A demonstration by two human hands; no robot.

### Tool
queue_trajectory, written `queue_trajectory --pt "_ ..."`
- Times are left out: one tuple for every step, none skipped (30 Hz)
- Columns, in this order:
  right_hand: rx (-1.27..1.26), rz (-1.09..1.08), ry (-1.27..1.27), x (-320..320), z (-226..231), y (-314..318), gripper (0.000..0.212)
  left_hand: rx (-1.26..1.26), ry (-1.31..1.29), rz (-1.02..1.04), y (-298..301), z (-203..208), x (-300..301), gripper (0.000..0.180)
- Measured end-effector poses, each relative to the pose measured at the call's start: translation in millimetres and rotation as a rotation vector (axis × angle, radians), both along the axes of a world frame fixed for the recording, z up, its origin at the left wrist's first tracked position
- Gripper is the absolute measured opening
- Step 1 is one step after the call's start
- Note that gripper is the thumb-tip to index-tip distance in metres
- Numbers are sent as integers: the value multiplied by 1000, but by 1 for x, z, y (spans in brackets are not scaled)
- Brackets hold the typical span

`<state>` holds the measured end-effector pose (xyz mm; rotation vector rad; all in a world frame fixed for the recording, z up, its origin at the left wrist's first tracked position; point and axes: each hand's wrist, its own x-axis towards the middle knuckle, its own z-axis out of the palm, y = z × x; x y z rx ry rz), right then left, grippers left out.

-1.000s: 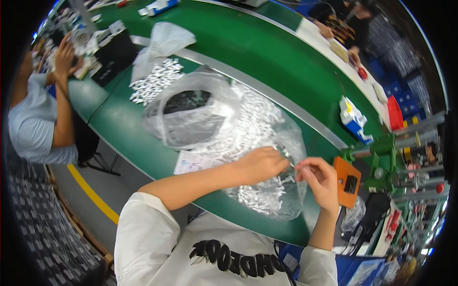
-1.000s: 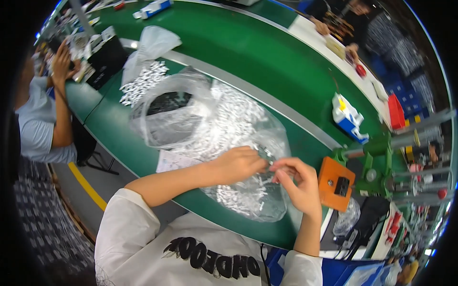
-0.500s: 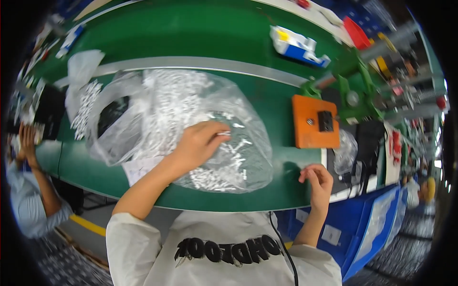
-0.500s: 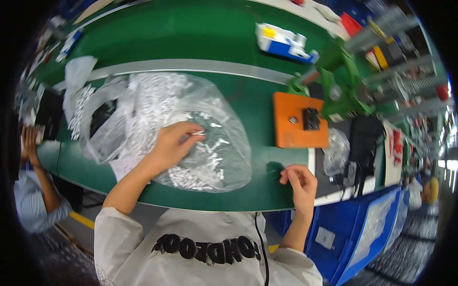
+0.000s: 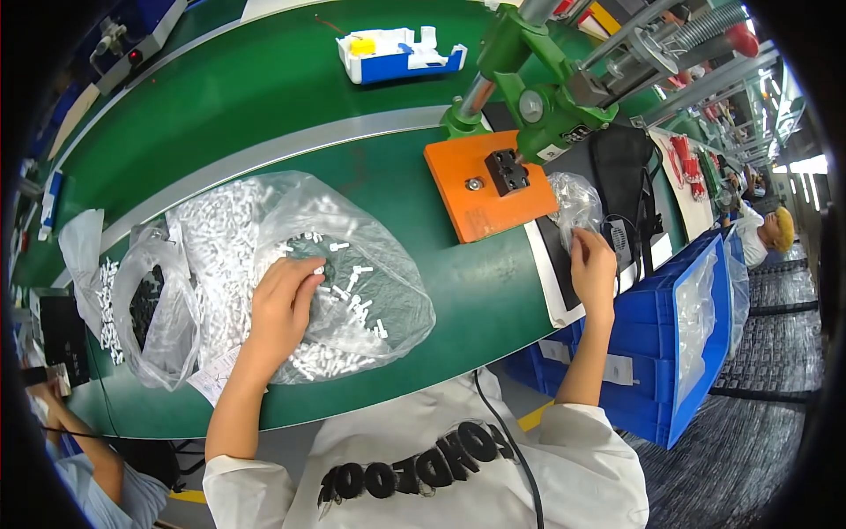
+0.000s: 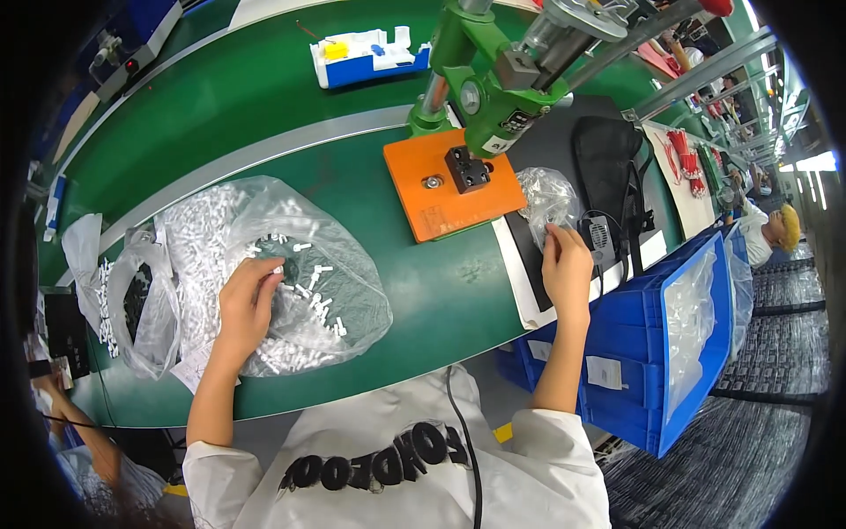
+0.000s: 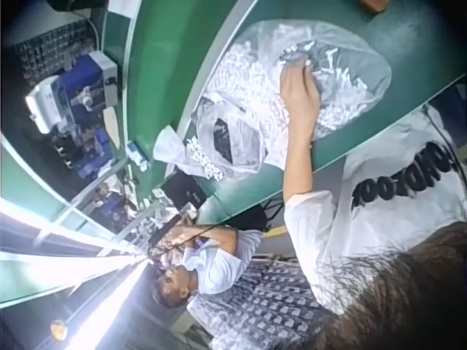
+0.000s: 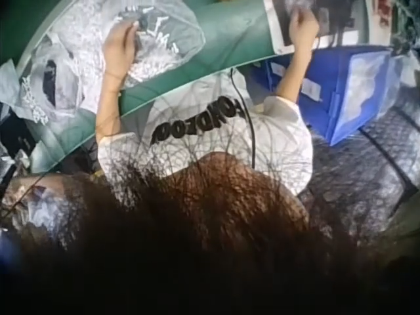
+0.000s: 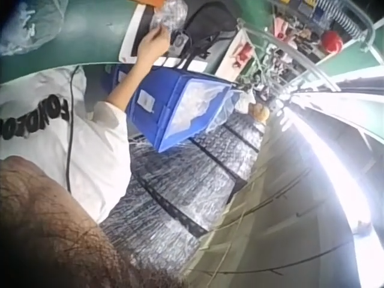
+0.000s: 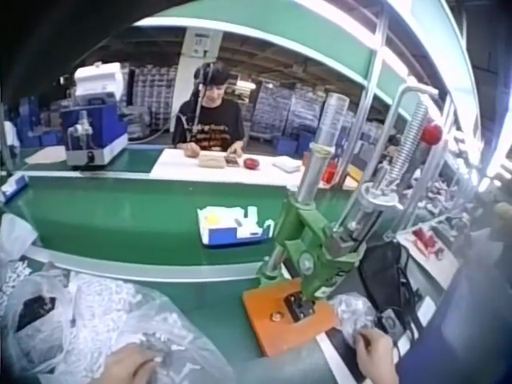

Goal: The person assembles small plastic components and metal parts into finished assemblies using a manual press machine.

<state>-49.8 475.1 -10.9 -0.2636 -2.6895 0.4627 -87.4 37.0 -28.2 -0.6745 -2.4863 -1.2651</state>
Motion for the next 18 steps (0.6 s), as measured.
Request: queue_trajectory --pt "-2 0 0 -3 0 2 15 -8 -1 -5 0 1 0 19" --pt "25 2 -17 -7 0 4 15 -16 -3 -8 0 1 1 20" --pt "49 7 -34 -10 0 3 16 -21 -3 -3 -2 1 0 20" --pt "52 -15 -67 -13 9 -4 15 -35 106 -37 -2 1 -1 21" --pt "48 -17 -84 -14 8 -3 15 -49 214 -71 -2 1 -2 22" --pt "45 -19 -98 -16 8 1 14 -64 234 -81 -2 1 -1 25" --pt "39 -32 -124 -18 7 5 12 -69 235 -73 -2 1 -1 25" --pt "41 -39 -149 -20 6 10 12 -73 246 -86 -2 1 -2 25" --pt "44 -43 -175 -23 5 12 12 -79 256 -98 -3 0 -2 26" --pt "75 -40 -197 -25 8 11 12 -77 275 -98 -3 1 -2 26" --pt "59 -39 -232 -27 9 13 12 -82 273 -87 -3 0 -2 26" --pt "44 -37 -267 -29 11 14 11 -80 282 -92 -5 0 -3 26" --pt "68 -18 -248 -30 13 11 11 -77 290 -96 -6 0 -3 26" --pt "72 -5 -246 -31 12 12 11 -71 294 -86 -6 0 -3 26" --pt "76 9 -246 -32 11 13 11 -76 289 -71 -8 -1 -3 26" --pt "54 7 -247 -32 11 13 12 -67 284 -69 -9 -2 -2 26" --pt "19 6 -231 -31 11 15 13 -57 278 -66 -10 -3 -2 26" --pt "-14 -1 -216 -28 12 18 13 -43 292 -72 -7 -1 -4 27"
